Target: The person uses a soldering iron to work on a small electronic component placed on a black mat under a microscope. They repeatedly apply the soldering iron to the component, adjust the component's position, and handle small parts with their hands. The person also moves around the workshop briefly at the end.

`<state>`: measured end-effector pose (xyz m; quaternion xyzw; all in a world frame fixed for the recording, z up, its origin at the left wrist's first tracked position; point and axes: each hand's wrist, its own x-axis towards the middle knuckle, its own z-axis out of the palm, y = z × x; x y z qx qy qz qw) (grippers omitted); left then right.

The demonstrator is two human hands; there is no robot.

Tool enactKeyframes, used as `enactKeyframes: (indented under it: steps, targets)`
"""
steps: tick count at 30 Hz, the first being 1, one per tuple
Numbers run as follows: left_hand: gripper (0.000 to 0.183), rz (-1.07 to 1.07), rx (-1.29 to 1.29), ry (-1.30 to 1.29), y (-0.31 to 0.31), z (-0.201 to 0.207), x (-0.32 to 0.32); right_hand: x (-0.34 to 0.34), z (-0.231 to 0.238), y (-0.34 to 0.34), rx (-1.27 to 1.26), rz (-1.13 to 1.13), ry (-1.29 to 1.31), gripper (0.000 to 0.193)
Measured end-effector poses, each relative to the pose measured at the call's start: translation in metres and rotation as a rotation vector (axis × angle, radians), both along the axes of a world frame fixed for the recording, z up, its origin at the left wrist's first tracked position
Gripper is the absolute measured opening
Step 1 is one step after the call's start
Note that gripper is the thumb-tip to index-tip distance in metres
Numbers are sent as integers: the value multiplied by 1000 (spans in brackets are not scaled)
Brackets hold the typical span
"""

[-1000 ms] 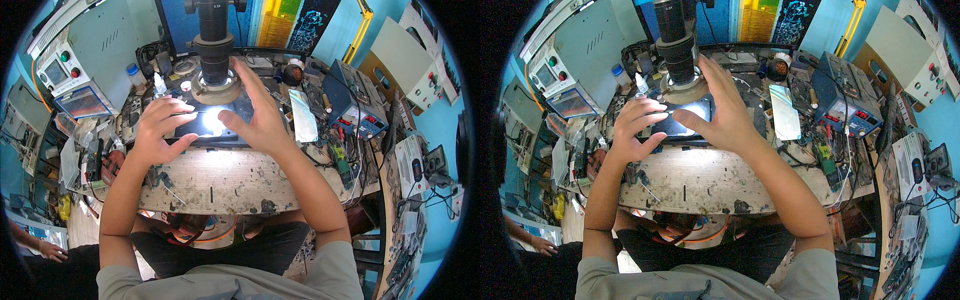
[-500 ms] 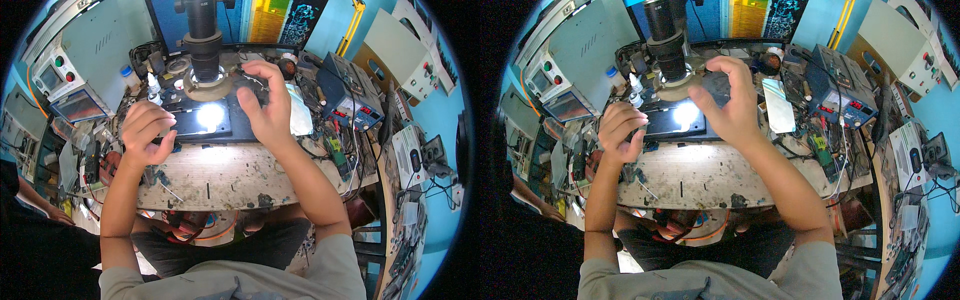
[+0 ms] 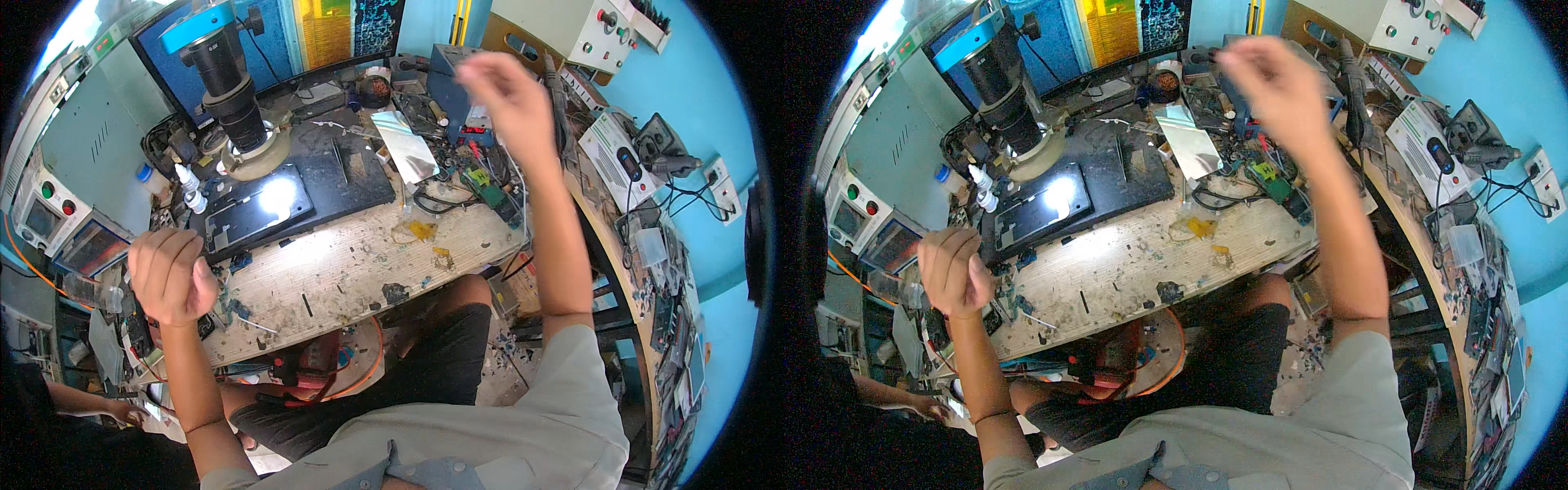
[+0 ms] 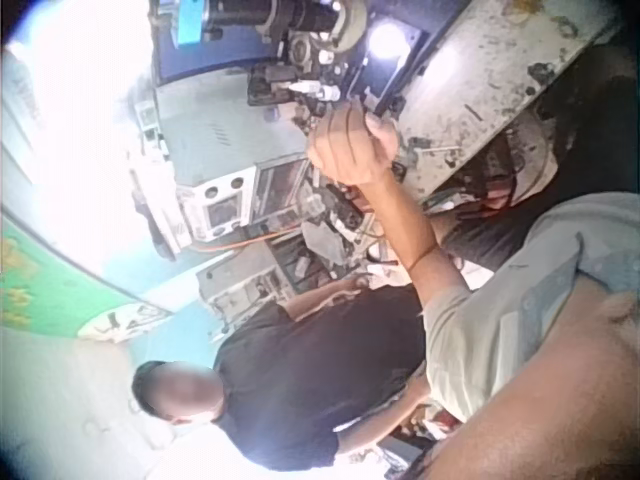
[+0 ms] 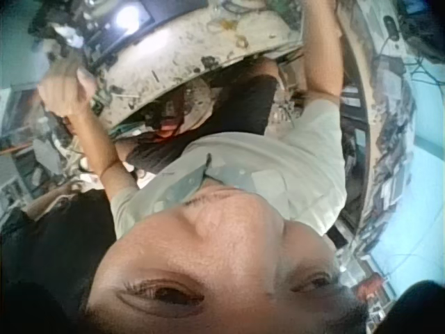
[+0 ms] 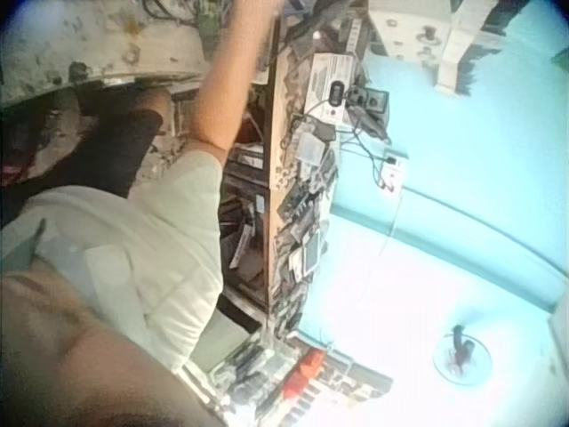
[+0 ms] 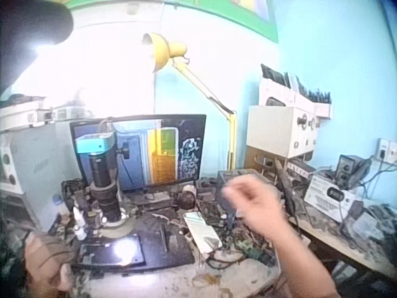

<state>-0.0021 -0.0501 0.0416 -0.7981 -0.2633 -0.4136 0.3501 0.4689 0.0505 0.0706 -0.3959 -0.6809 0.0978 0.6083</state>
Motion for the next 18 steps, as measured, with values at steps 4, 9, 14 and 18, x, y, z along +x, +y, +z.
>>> enactKeyframes:
  steps: [4,9,14,18]
  targets:
    - [14,-59,-46,-85,-31,4,15,113,-12,-26,-261,-356,37,25]
    - [18,-246,-295,-311,-56,-46,45,148,-74,-17,-296,-491,-258,25]
    - [36,-154,-755,-549,-78,-94,68,142,-92,-3,-270,-595,-361,27]
    - [42,-112,-963,-703,-77,-106,65,145,-106,10,-243,-644,-371,29]
